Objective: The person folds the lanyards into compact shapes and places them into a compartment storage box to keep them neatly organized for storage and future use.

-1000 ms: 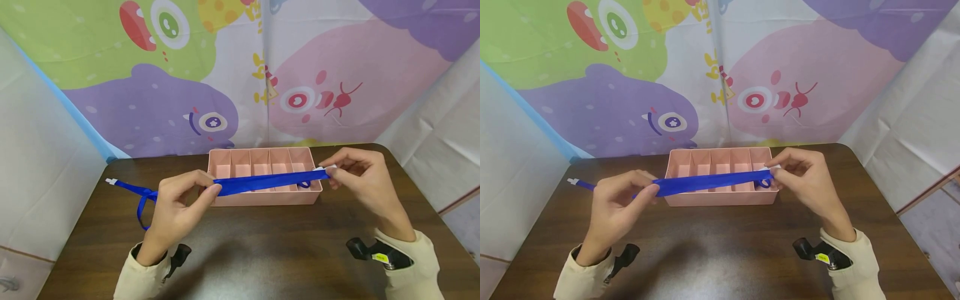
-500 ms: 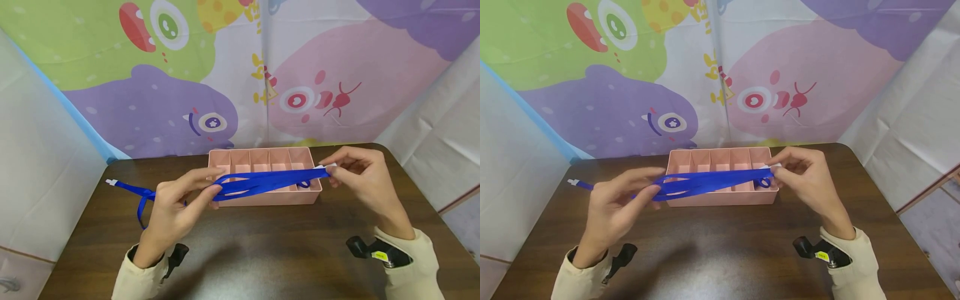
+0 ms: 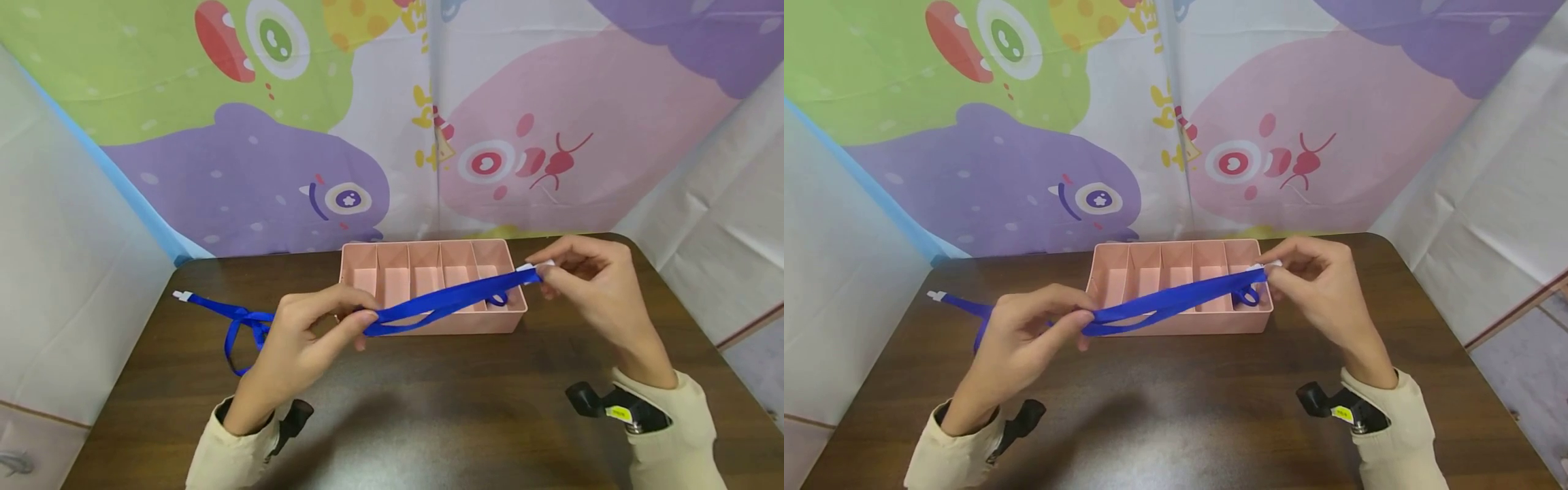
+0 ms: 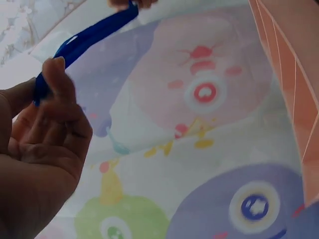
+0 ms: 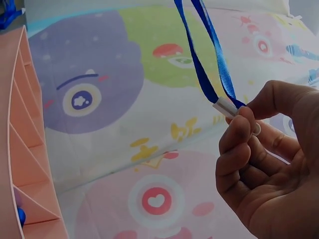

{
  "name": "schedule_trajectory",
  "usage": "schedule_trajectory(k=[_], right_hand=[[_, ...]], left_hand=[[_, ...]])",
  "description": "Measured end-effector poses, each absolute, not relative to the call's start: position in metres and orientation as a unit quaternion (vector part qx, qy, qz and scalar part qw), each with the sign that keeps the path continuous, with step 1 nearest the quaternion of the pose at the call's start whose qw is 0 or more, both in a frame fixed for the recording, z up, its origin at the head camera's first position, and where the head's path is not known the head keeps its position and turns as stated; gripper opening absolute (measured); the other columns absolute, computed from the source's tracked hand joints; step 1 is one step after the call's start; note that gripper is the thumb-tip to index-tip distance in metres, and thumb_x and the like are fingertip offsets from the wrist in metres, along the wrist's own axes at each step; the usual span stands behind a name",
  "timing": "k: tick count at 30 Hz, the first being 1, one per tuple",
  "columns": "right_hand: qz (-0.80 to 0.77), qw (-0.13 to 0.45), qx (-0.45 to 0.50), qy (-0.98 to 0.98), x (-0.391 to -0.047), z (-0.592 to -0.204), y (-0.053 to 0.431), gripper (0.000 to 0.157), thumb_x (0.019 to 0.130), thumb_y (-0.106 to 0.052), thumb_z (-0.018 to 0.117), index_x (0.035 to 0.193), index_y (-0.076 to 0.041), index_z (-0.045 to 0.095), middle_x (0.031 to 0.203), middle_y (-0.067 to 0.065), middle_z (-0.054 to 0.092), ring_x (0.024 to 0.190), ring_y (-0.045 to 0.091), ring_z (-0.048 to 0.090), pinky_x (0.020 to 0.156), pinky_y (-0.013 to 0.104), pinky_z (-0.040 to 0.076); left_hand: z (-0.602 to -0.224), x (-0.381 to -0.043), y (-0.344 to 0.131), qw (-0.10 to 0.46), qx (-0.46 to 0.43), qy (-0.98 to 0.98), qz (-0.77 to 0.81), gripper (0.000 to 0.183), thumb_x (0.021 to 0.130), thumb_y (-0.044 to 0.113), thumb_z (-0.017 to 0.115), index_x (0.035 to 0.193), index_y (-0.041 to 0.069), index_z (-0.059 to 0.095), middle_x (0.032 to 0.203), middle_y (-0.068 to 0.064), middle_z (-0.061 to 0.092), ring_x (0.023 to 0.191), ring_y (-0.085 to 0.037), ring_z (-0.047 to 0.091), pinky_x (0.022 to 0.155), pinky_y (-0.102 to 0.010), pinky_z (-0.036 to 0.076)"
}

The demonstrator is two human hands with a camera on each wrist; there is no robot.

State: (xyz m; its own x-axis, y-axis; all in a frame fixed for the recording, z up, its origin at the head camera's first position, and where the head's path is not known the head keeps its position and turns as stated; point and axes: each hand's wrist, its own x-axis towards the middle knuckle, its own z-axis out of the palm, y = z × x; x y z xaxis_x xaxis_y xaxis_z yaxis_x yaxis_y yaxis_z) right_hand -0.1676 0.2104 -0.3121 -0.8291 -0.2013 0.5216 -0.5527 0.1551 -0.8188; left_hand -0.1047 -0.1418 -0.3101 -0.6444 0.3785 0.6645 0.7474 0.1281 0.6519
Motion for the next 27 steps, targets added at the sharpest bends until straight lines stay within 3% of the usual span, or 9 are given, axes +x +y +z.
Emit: schedule_trajectory(k=[5,9,13,19,23,27], right_hand=[[0.578,0.164,0.241,-0.762,-0.169,-0.312,0.212,0.014,0.083,0.015,0.065,0.091,0.007,0.073,0.065,0.007,0.068,0.05,0.013,0.061,0.048,0.021,0.05],[0.576,0.172,0.237,-0.763,-0.169,-0.312,0.214,0.013,0.083,0.015,0.065,0.09,0.007,0.073,0.067,0.005,0.069,0.051,0.013,0.062,0.048,0.02,0.05],[0.573,0.173,0.235,-0.766,-0.168,-0.31,0.216,0.012,0.084,0.014,0.066,0.091,0.008,0.073,0.069,0.006,0.07,0.052,0.013,0.064,0.049,0.02,0.051],[0.557,0.167,0.23,-0.78,-0.165,-0.308,0.215,0.012,0.084,0.012,0.069,0.092,0.005,0.074,0.07,0.006,0.07,0.053,0.014,0.064,0.049,0.021,0.051],[0.561,0.161,0.232,-0.778,-0.165,-0.309,0.214,0.013,0.084,0.013,0.068,0.093,0.005,0.074,0.07,0.006,0.07,0.054,0.014,0.065,0.05,0.021,0.051],[0.551,0.157,0.228,-0.787,-0.165,-0.309,0.212,0.013,0.086,0.01,0.068,0.095,0.003,0.075,0.073,0.005,0.071,0.055,0.014,0.066,0.051,0.022,0.053]], left_hand=[[-0.312,-0.103,-0.135,0.039,-0.354,-0.728,-0.586,0.016,0.101,-0.003,0.051,0.1,0.01,0.059,0.077,-0.002,0.069,0.053,-0.014,0.065,0.036,-0.025,0.045],[-0.312,-0.103,-0.134,-0.031,-0.345,-0.712,-0.611,0.011,0.101,-0.001,0.054,0.098,0.007,0.06,0.074,-0.007,0.07,0.055,-0.019,0.068,0.039,-0.032,0.051],[-0.309,-0.104,-0.14,-0.06,-0.343,-0.708,-0.614,0.009,0.096,-0.004,0.061,0.097,0.004,0.065,0.074,-0.01,0.071,0.061,-0.022,0.071,0.051,-0.037,0.057],[-0.306,-0.103,-0.148,-0.057,-0.332,-0.745,-0.576,0.012,0.092,-0.006,0.065,0.095,0.004,0.071,0.083,-0.007,0.072,0.071,-0.02,0.072,0.063,-0.036,0.06],[-0.308,-0.104,-0.146,-0.068,-0.369,-0.77,-0.517,0.023,0.092,-0.002,0.067,0.112,0.009,0.067,0.084,0.001,0.072,0.07,-0.011,0.07,0.07,-0.033,0.059],[-0.313,-0.104,-0.137,-0.13,-0.42,-0.775,-0.453,0.047,0.096,0.001,0.062,0.137,0.022,0.052,0.081,0.008,0.066,0.068,-0.002,0.065,0.068,-0.027,0.055]])
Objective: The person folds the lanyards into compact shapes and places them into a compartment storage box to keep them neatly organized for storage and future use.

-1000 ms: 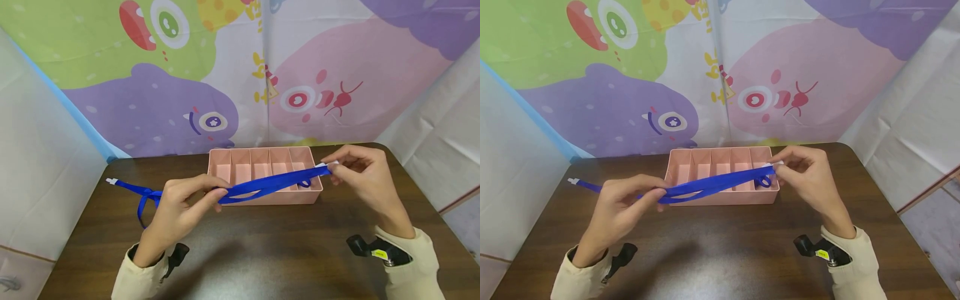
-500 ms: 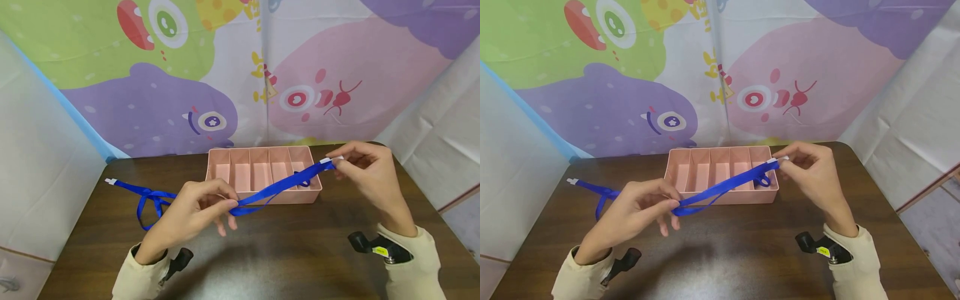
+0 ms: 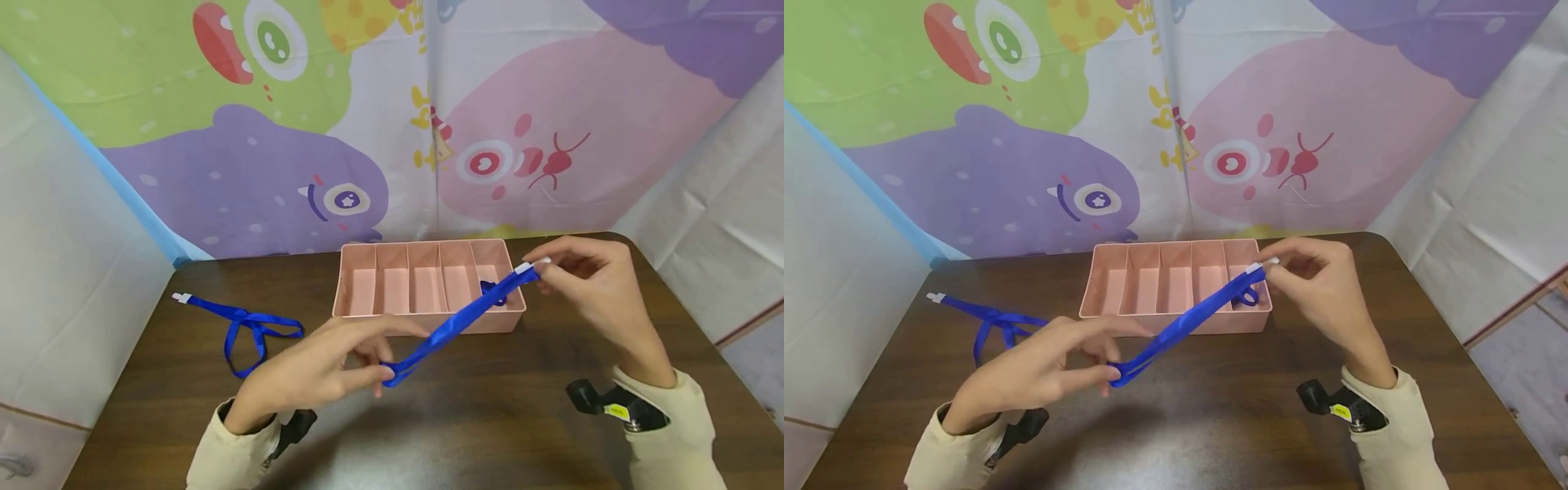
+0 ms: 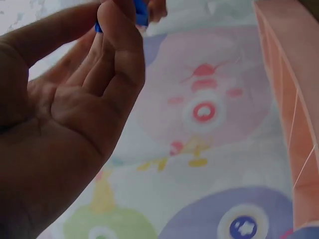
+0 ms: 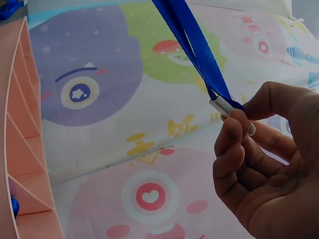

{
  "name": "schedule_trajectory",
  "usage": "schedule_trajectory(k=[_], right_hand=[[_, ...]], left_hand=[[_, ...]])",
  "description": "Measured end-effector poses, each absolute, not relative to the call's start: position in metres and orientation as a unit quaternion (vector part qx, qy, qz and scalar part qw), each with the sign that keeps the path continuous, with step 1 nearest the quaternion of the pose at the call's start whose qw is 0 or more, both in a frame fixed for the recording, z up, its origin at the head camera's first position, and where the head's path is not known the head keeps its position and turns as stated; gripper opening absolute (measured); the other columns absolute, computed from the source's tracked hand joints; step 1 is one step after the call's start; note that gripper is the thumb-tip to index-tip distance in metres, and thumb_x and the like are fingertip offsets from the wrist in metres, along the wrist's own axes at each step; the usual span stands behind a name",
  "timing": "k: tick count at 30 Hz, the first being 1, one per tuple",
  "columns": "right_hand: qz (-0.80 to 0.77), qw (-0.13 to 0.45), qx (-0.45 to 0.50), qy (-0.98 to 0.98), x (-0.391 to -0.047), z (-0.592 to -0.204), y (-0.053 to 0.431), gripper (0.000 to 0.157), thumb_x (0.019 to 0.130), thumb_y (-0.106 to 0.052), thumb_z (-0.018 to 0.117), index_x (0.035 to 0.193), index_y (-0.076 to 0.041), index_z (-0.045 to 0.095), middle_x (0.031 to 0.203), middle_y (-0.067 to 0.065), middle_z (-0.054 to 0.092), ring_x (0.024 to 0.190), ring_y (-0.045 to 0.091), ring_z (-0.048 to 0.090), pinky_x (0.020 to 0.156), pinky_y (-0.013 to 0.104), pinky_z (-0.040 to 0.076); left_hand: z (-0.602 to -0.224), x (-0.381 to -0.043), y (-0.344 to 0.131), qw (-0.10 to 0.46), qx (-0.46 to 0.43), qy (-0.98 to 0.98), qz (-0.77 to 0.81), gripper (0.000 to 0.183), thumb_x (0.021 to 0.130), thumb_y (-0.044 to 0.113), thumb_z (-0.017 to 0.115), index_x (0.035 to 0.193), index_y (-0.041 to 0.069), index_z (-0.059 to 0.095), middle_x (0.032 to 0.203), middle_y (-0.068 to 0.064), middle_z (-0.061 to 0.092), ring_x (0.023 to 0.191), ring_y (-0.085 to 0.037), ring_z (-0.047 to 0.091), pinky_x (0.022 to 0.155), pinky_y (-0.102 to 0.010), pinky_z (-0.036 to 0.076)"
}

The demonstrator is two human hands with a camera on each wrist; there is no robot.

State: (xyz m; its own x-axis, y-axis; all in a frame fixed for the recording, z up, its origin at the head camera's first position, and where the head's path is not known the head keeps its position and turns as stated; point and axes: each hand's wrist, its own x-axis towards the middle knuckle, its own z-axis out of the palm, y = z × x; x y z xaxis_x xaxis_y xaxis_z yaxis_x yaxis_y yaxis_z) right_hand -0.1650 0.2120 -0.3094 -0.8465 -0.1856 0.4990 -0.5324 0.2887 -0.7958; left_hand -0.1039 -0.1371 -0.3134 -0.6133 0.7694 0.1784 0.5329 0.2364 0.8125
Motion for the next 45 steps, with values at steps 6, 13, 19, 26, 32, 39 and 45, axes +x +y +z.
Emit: schedule_trajectory(k=[6,13,19,26,32,39,45], right_hand=[[0.533,0.151,0.234,-0.799,-0.165,-0.311,0.207,0.014,0.088,0.006,0.069,0.097,-0.002,0.076,0.075,0.005,0.071,0.056,0.014,0.065,0.052,0.023,0.053],[0.513,0.141,0.246,-0.81,-0.166,-0.315,0.199,0.017,0.088,0.004,0.069,0.097,-0.008,0.077,0.075,0.005,0.071,0.057,0.015,0.063,0.052,0.024,0.051],[0.5,0.163,0.245,-0.814,-0.165,-0.315,0.196,0.019,0.086,0.005,0.07,0.097,-0.009,0.077,0.079,0.002,0.072,0.059,0.014,0.059,0.052,0.022,0.048],[0.48,0.255,0.318,-0.777,-0.153,-0.308,0.187,0.025,0.078,0.015,0.068,0.092,-0.003,0.077,0.077,0.003,0.071,0.06,0.006,0.055,0.053,0.016,0.044],[0.401,0.358,0.423,-0.729,-0.137,-0.295,0.171,0.014,0.081,0.002,0.062,0.087,-0.001,0.074,0.07,-0.002,0.061,0.064,0.004,0.051,0.059,0.015,0.04],[0.339,0.435,0.491,-0.674,-0.116,-0.292,0.148,0.022,0.092,-0.006,0.055,0.084,0.003,0.074,0.072,0.004,0.062,0.063,0.015,0.052,0.058,0.021,0.043],[0.247,0.445,0.533,-0.675,-0.102,-0.298,0.133,0.021,0.092,-0.002,0.053,0.094,0.005,0.074,0.083,0.007,0.068,0.07,0.02,0.059,0.067,0.032,0.053]], left_hand=[[-0.327,-0.103,-0.12,0.18,0.492,0.756,0.392,0.056,0.098,-0.001,0.055,0.144,0.028,0.046,0.076,0.007,0.056,0.066,0.008,0.058,0.053,-0.018,0.049],[-0.337,-0.102,-0.112,0.208,0.505,0.752,0.37,0.061,0.097,-0.001,0.055,0.15,0.025,0.041,0.072,0.008,0.057,0.062,0.012,0.057,0.05,-0.016,0.047],[-0.343,-0.107,-0.107,0.247,0.44,0.784,0.361,0.062,0.097,0.001,0.057,0.153,0.021,0.036,0.076,0.015,0.063,0.06,0.009,0.062,0.046,-0.018,0.045],[-0.355,-0.118,-0.106,0.275,0.394,0.756,0.445,0.067,0.096,-0.001,0.06,0.154,0.02,0.033,0.074,0.006,0.067,0.061,-0.008,0.068,0.054,-0.02,0.048],[-0.358,-0.122,-0.106,0.28,0.374,0.745,0.477,0.073,0.097,0.003,0.061,0.154,0.034,0.029,0.071,0.001,0.068,0.061,-0.015,0.07,0.055,-0.022,0.049],[-0.355,-0.122,-0.105,0.275,0.314,0.732,0.538,0.074,0.097,0.002,0.062,0.154,0.031,0.025,0.076,-0.007,0.071,0.065,-0.029,0.071,0.075,-0.036,0.059],[-0.353,-0.127,-0.104,0.231,0.287,0.713,0.597,0.071,0.095,0.002,0.064,0.152,0.022,0.027,0.082,-0.011,0.073,0.068,-0.034,0.071,0.063,-0.038,0.057]])
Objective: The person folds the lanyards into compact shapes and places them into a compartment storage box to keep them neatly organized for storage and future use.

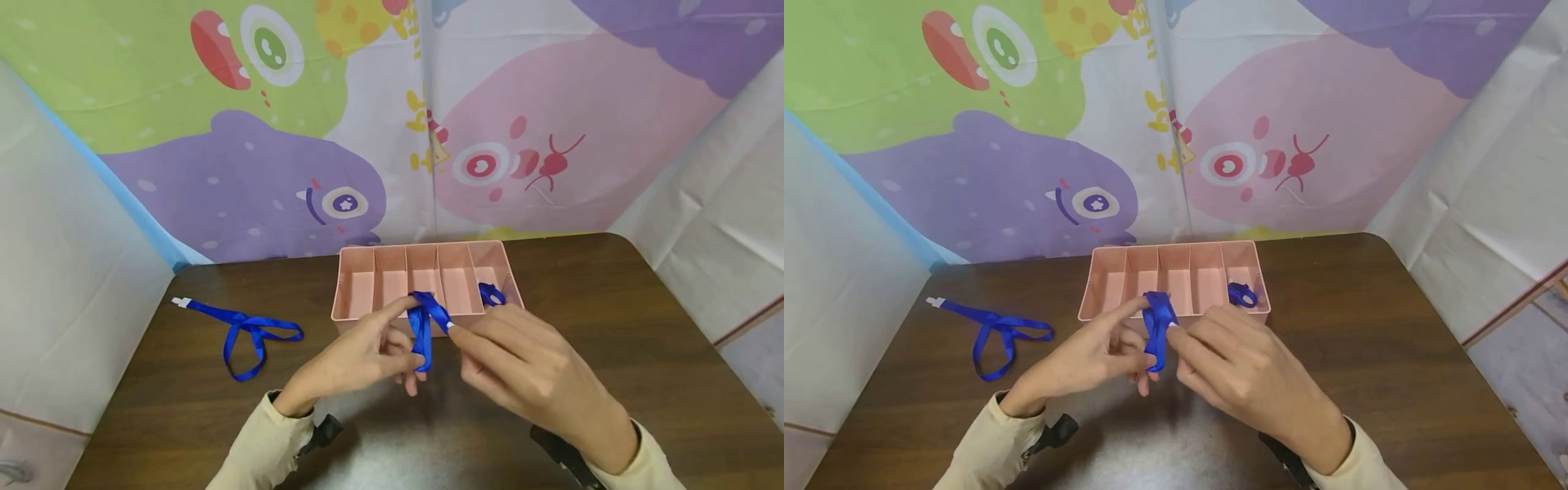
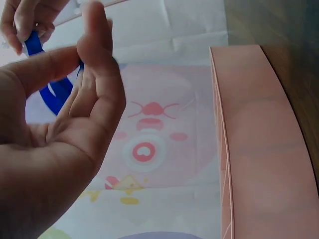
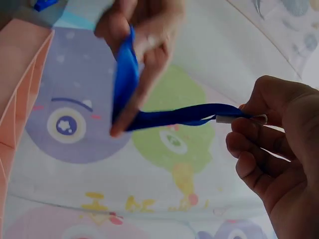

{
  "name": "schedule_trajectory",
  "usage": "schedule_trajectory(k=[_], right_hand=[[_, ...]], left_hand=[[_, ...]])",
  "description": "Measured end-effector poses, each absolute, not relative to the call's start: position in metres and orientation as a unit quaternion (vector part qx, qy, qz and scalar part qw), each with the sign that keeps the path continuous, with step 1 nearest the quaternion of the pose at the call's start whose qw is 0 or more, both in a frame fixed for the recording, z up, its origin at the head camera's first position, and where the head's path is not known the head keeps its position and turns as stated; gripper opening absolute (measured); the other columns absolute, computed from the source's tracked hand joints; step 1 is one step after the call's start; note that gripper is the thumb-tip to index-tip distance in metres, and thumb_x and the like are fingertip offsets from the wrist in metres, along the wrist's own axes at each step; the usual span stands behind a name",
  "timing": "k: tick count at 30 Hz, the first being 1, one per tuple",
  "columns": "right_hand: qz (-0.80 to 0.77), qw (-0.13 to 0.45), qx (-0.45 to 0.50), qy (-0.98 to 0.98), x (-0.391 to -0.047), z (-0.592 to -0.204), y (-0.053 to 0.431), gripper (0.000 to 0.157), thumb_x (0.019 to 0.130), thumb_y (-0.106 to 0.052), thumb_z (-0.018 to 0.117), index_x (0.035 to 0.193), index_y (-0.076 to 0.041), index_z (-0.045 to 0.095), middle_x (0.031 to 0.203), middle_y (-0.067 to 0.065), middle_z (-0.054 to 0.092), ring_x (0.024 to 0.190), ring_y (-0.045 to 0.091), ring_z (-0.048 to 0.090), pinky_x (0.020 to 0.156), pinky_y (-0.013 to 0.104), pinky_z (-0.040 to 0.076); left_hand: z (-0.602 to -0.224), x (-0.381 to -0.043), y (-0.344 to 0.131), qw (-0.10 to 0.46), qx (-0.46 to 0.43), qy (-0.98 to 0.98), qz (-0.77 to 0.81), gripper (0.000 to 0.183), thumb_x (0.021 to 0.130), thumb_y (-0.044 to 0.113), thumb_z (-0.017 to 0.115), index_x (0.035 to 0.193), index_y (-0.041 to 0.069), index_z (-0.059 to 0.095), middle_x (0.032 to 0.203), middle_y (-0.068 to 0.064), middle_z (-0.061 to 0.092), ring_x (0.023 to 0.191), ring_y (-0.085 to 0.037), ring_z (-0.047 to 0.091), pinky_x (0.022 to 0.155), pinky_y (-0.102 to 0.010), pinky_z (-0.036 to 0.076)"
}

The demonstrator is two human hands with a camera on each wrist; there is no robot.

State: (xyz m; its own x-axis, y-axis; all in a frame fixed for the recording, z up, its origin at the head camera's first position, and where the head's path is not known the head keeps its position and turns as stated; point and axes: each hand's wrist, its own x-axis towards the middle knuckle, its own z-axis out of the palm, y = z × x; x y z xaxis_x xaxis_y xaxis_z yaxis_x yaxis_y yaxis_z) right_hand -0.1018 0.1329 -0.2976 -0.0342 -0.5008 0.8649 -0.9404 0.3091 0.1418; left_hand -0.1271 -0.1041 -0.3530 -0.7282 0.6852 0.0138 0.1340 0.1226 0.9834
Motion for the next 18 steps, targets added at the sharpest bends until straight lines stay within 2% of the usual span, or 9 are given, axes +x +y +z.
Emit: schedule_trajectory(k=[5,8,12,15,18], right_hand=[[0.191,0.424,0.548,-0.695,-0.096,-0.304,0.126,0.021,0.097,-0.005,0.052,0.1,0.003,0.072,0.082,0.005,0.065,0.071,0.019,0.057,0.067,0.03,0.052],[0.164,0.409,0.548,-0.711,-0.094,-0.309,0.122,0.023,0.102,-0.009,0.05,0.103,0.001,0.07,0.082,0.005,0.062,0.071,0.018,0.054,0.065,0.027,0.049],[0.145,0.405,0.546,-0.719,-0.094,-0.314,0.119,0.024,0.105,-0.011,0.047,0.106,0.0,0.069,0.082,0.004,0.059,0.071,0.017,0.051,0.062,0.025,0.045],[0.136,0.412,0.548,-0.715,-0.095,-0.316,0.116,0.023,0.105,-0.009,0.047,0.107,0.0,0.069,0.083,0.004,0.059,0.07,0.017,0.05,0.062,0.024,0.044],[0.127,0.412,0.548,-0.716,-0.096,-0.317,0.114,0.024,0.105,-0.007,0.047,0.108,0.0,0.069,0.082,0.004,0.058,0.07,0.016,0.049,0.061,0.024,0.042]], left_hand=[[-0.351,-0.127,-0.105,0.2,0.274,0.675,0.655,0.072,0.096,0.001,0.063,0.153,0.021,0.026,0.088,-0.017,0.073,0.073,-0.036,0.072,0.066,-0.048,0.057],[-0.349,-0.126,-0.105,0.183,0.28,0.651,0.681,0.073,0.096,-0.001,0.062,0.154,0.021,0.025,0.086,-0.023,0.072,0.072,-0.039,0.072,0.065,-0.049,0.058],[-0.349,-0.126,-0.105,0.173,0.291,0.631,0.697,0.078,0.096,-0.004,0.061,0.157,0.023,0.02,0.083,-0.028,0.07,0.071,-0.041,0.071,0.063,-0.043,0.059],[-0.348,-0.125,-0.106,0.172,0.297,0.628,0.699,0.082,0.095,-0.006,0.059,0.158,0.025,0.016,0.082,-0.027,0.07,0.07,-0.043,0.07,0.062,-0.043,0.059],[-0.348,-0.124,-0.106,0.171,0.308,0.627,0.695,0.084,0.095,-0.008,0.057,0.159,0.027,0.015,0.082,-0.024,0.071,0.07,-0.047,0.069,0.061,-0.047,0.058]])
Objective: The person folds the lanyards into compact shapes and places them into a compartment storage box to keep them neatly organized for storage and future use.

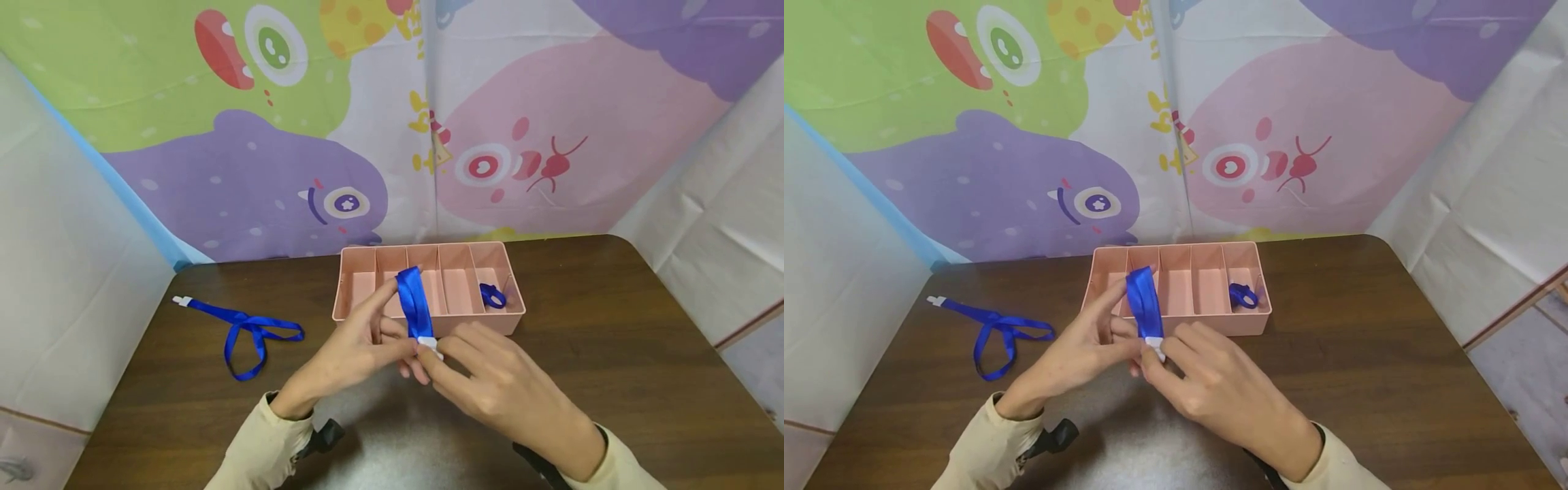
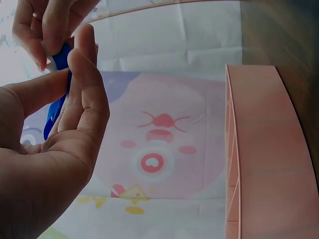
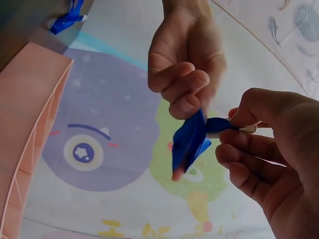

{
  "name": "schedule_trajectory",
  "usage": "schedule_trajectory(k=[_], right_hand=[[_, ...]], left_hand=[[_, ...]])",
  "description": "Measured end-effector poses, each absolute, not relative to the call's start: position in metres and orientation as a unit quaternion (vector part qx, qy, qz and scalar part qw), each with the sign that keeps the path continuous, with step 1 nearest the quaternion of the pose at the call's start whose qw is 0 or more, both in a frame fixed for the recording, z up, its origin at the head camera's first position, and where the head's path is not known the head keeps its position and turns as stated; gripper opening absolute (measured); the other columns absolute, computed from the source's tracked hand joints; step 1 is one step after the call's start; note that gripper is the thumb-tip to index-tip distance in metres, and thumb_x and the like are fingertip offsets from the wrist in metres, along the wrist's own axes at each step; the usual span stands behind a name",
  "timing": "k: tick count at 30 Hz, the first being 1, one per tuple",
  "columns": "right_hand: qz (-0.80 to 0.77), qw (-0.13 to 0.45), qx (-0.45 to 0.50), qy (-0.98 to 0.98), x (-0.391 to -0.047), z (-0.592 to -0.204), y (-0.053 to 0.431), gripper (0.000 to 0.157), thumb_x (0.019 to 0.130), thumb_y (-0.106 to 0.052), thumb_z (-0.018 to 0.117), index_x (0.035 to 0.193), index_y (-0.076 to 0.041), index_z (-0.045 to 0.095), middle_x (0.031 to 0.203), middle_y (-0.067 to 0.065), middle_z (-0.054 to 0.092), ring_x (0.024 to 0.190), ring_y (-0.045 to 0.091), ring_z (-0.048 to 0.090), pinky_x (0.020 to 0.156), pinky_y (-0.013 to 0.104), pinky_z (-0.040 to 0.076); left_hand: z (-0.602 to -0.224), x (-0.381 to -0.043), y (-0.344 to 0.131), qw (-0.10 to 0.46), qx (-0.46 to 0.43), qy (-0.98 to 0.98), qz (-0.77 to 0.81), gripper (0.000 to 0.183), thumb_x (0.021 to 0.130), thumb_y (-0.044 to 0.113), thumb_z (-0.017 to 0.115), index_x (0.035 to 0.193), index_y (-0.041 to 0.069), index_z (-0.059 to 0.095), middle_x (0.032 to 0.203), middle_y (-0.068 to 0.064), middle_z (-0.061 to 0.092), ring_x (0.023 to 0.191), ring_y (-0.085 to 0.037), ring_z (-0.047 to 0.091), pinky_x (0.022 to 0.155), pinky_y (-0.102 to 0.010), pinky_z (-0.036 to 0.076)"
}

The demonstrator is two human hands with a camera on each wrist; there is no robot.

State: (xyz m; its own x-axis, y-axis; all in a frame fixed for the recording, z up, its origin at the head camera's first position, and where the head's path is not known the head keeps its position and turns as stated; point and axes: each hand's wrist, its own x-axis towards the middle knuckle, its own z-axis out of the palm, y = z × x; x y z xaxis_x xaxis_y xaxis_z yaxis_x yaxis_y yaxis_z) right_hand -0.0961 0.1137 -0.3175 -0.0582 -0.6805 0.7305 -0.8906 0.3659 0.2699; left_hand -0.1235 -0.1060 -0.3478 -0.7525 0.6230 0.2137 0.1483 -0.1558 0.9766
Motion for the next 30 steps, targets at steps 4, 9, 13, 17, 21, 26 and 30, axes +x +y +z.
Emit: schedule_trajectory(k=[4,9,13,17,21,26,30], right_hand=[[0.119,0.406,0.543,-0.726,-0.095,-0.319,0.114,0.025,0.105,-0.007,0.046,0.107,-0.001,0.07,0.08,0.003,0.056,0.07,0.016,0.048,0.06,0.023,0.039],[0.122,0.405,0.546,-0.724,-0.095,-0.32,0.113,0.024,0.105,-0.008,0.047,0.103,-0.002,0.07,0.079,0.002,0.055,0.069,0.015,0.048,0.06,0.023,0.039],[0.12,0.402,0.549,-0.723,-0.095,-0.321,0.111,0.025,0.105,-0.006,0.045,0.102,-0.003,0.069,0.078,0.001,0.053,0.067,0.015,0.046,0.059,0.023,0.039],[0.117,0.395,0.551,-0.725,-0.095,-0.322,0.109,0.026,0.105,-0.005,0.043,0.1,-0.003,0.068,0.079,0.001,0.053,0.066,0.015,0.045,0.059,0.023,0.038],[0.112,0.398,0.549,-0.726,-0.095,-0.324,0.107,0.028,0.106,-0.006,0.042,0.098,-0.004,0.069,0.077,0.001,0.052,0.065,0.015,0.044,0.058,0.023,0.037],[0.106,0.375,0.552,-0.737,-0.095,-0.329,0.106,0.031,0.104,-0.004,0.041,0.096,-0.006,0.071,0.082,0.002,0.053,0.067,0.015,0.045,0.059,0.022,0.037],[0.188,0.332,0.545,-0.747,-0.096,-0.33,0.109,0.028,0.104,-0.018,0.046,0.103,-0.011,0.074,0.086,-0.001,0.059,0.074,0.014,0.052,0.063,0.023,0.044]], left_hand=[[-0.345,-0.121,-0.105,0.173,0.318,0.625,0.692,0.085,0.096,-0.006,0.058,0.159,0.03,0.013,0.082,-0.022,0.072,0.07,-0.048,0.069,0.062,-0.048,0.058],[-0.34,-0.117,-0.107,0.177,0.33,0.623,0.686,0.085,0.097,-0.004,0.058,0.159,0.033,0.012,0.085,-0.02,0.072,0.07,-0.04,0.071,0.063,-0.046,0.058],[-0.34,-0.117,-0.109,0.168,0.345,0.62,0.684,0.082,0.097,-0.01,0.051,0.159,0.028,0.012,0.092,-0.023,0.072,0.071,-0.037,0.072,0.064,-0.047,0.058],[-0.341,-0.117,-0.11,0.131,0.356,0.634,0.674,0.076,0.098,-0.01,0.044,0.16,0.022,0.014,0.09,-0.024,0.071,0.067,-0.033,0.071,0.062,-0.048,0.058],[-0.342,-0.116,-0.105,0.108,0.34,0.666,0.656,0.068,0.102,0.001,0.052,0.158,0.025,0.022,0.082,-0.016,0.072,0.064,-0.028,0.07,0.06,-0.046,0.058],[-0.346,-0.114,-0.1,0.077,0.315,0.715,0.62,0.07,0.1,0.006,0.059,0.157,0.028,0.025,0.085,-0.008,0.072,0.065,-0.022,0.067,0.06,-0.034,0.056],[-0.347,-0.112,-0.099,0.017,0.315,0.738,0.597,0.067,0.098,0.003,0.06,0.155,0.021,0.029,0.094,-0.013,0.074,0.075,-0.016,0.072,0.062,-0.032,0.059]])
